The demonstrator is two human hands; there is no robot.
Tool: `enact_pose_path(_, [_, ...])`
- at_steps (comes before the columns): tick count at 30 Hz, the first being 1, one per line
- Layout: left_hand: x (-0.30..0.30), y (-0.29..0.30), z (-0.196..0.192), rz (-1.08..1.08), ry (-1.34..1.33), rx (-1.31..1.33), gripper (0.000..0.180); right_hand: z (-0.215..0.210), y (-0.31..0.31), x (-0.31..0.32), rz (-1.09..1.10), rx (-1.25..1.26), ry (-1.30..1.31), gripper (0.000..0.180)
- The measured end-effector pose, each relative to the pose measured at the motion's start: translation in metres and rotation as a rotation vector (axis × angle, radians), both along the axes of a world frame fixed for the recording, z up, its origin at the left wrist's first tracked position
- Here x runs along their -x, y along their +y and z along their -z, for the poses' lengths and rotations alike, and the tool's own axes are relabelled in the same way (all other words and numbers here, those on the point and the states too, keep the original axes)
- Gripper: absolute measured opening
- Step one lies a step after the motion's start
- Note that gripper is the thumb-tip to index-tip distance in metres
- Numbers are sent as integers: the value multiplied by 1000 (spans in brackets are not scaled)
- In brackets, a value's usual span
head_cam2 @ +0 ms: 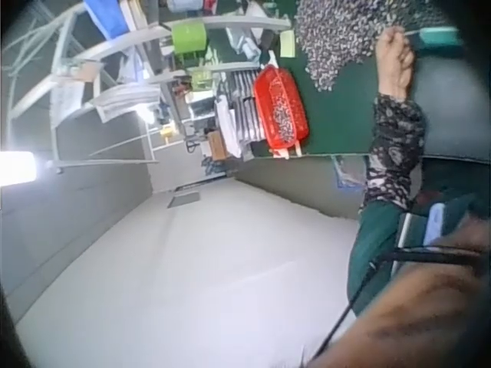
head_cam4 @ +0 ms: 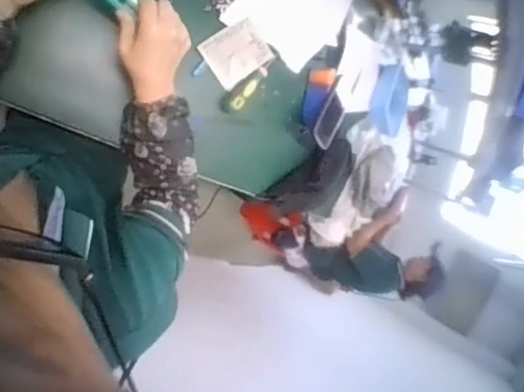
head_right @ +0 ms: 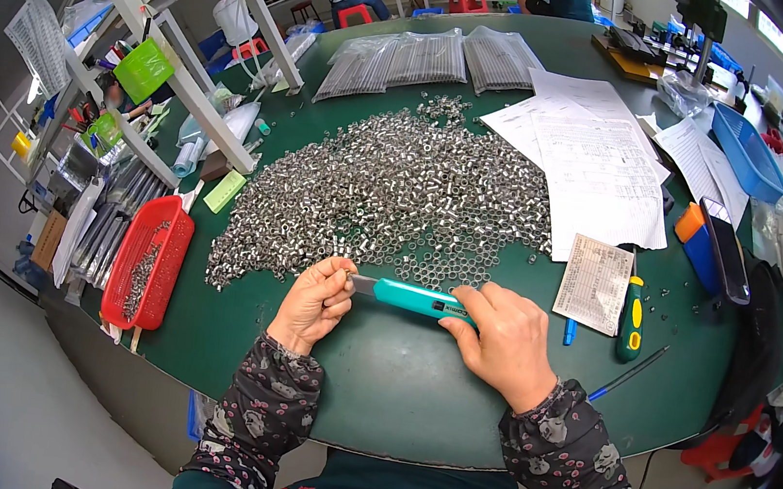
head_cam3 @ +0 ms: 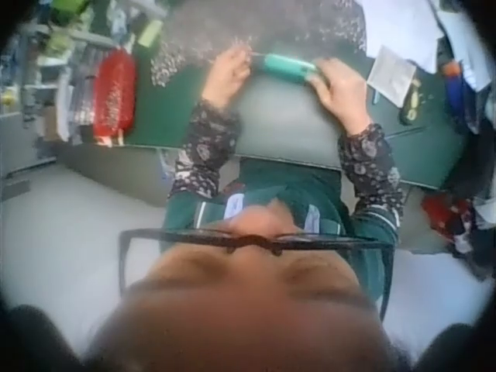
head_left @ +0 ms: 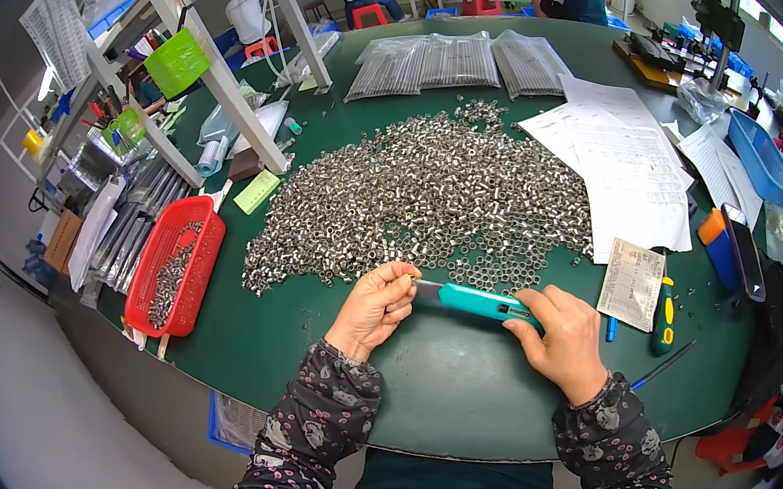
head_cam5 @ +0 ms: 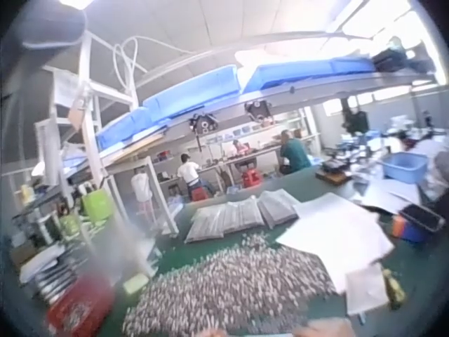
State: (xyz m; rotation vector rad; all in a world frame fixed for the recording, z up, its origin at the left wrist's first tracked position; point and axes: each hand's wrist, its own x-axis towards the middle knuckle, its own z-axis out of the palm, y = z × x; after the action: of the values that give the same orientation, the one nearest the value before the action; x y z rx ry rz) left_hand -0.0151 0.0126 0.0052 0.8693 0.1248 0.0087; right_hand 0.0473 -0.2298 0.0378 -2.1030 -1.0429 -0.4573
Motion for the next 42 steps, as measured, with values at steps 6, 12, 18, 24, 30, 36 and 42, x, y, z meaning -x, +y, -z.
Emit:
enact_pose_path(6, [0, -1, 0, -56, 9, 111, 13, -5, -3, -2, 11, -68, -99, 26])
enact_pose_path(12, [-2, 2, 0, -80, 2, 147, 14, 2, -6, 0, -27, 219, -113, 26])
enact_pose_path(18, [-2, 0, -1, -110, 17, 114, 15, 4, -7, 2, 60, 267, 113, 26])
enact_pose_path(24, [-1, -2, -4, -145, 27, 20, 16, 2, -5, 0, 47, 106, 223, 28])
enact_pose_path(30, [-2, -6, -4, -147, 18, -100, 18, 1, -2, 1, -19, 12, 501, 27])
enact_pose_path(36, [-2, -10, -6, -159, 2, -195, 17, 5, -4, -3, -73, -13, 653, 29])
enact_pose_path(42, [-2, -10, -2, -205, -48, -241, 10, 5, -4, -2, -128, -47, 733, 31])
